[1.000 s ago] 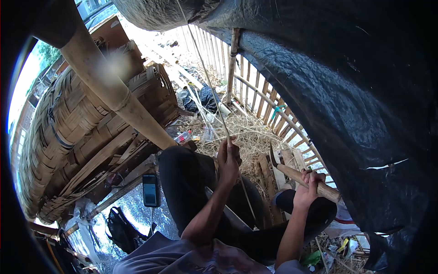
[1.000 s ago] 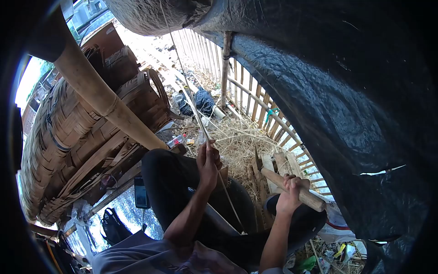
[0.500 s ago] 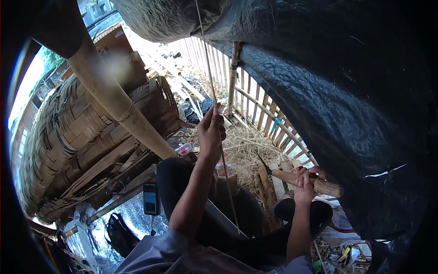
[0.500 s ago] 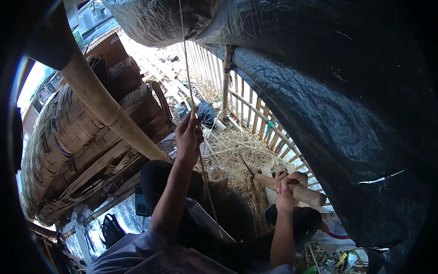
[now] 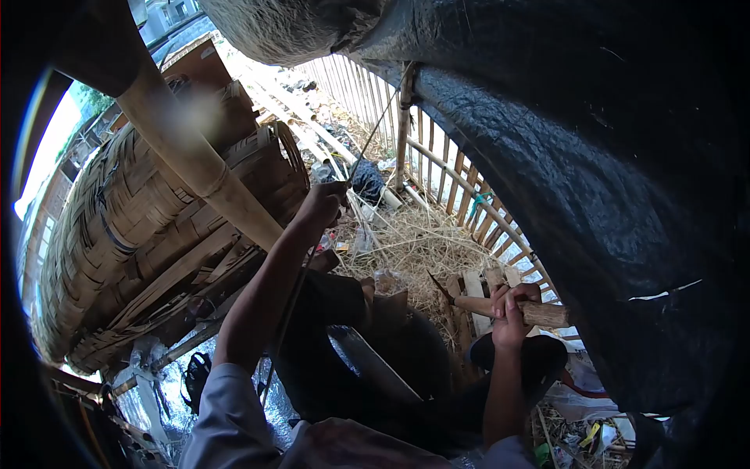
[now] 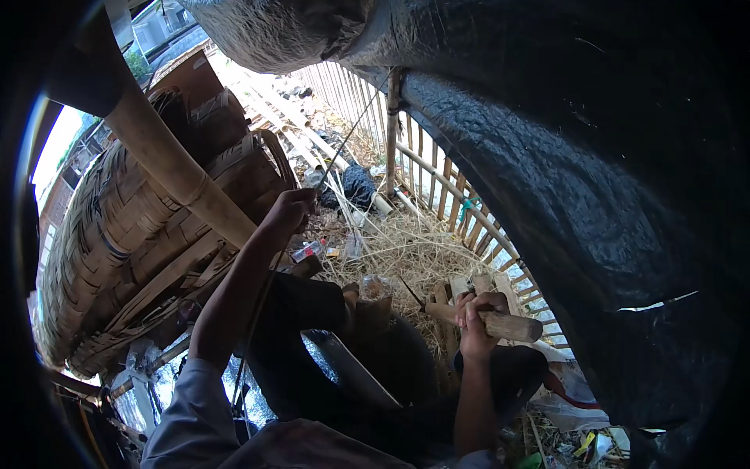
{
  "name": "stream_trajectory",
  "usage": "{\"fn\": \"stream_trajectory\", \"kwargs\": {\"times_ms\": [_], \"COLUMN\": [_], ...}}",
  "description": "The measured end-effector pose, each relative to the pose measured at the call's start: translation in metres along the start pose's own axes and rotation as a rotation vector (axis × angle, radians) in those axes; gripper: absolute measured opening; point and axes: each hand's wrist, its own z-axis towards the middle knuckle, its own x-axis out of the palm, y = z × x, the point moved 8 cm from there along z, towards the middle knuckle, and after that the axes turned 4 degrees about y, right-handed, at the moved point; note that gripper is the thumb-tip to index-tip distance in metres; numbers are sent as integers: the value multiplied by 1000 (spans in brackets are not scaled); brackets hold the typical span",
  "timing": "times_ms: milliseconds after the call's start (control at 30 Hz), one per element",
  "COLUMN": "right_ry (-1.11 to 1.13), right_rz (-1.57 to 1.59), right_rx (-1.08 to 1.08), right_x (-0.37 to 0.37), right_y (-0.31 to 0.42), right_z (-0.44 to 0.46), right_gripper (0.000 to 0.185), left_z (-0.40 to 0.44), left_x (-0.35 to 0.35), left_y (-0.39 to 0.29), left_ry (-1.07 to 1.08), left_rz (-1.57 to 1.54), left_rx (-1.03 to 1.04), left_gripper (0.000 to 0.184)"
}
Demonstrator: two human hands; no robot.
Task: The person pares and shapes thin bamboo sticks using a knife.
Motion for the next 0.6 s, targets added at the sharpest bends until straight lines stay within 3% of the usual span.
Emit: {"fn": "stream_trajectory", "kwargs": {"times_ms": [33,167,233,333,400,433,600], "right_ry": [2,18,61,67,68,95,161], "right_rz": [4,-54,-31,67,55,75,81], "right_rx": [11,100,12,-121,-151,-183,-264], "right_x": [0,12,21,28,28,33,68], "right_y": [-2,-16,-13,-2,7,16,46], "right_z": [-1,1,3,6,7,8,7], "right_gripper": [15,16,13,13,15,16,26], "left_z": [-4,-22,-37,-65,-79,-93,-112], "left_x": [-6,-13,-1,23,41,52,73], "left_y": [-3,11,12,38,48,45,67], "left_ry": [-24,46,89,67,143,266,222], "left_rz": [157,223,311,346,309,273,-6], "left_rx": [26,-30,74,66,144,68,-44], "left_gripper": [18,18,16,13,12,12,13]}}
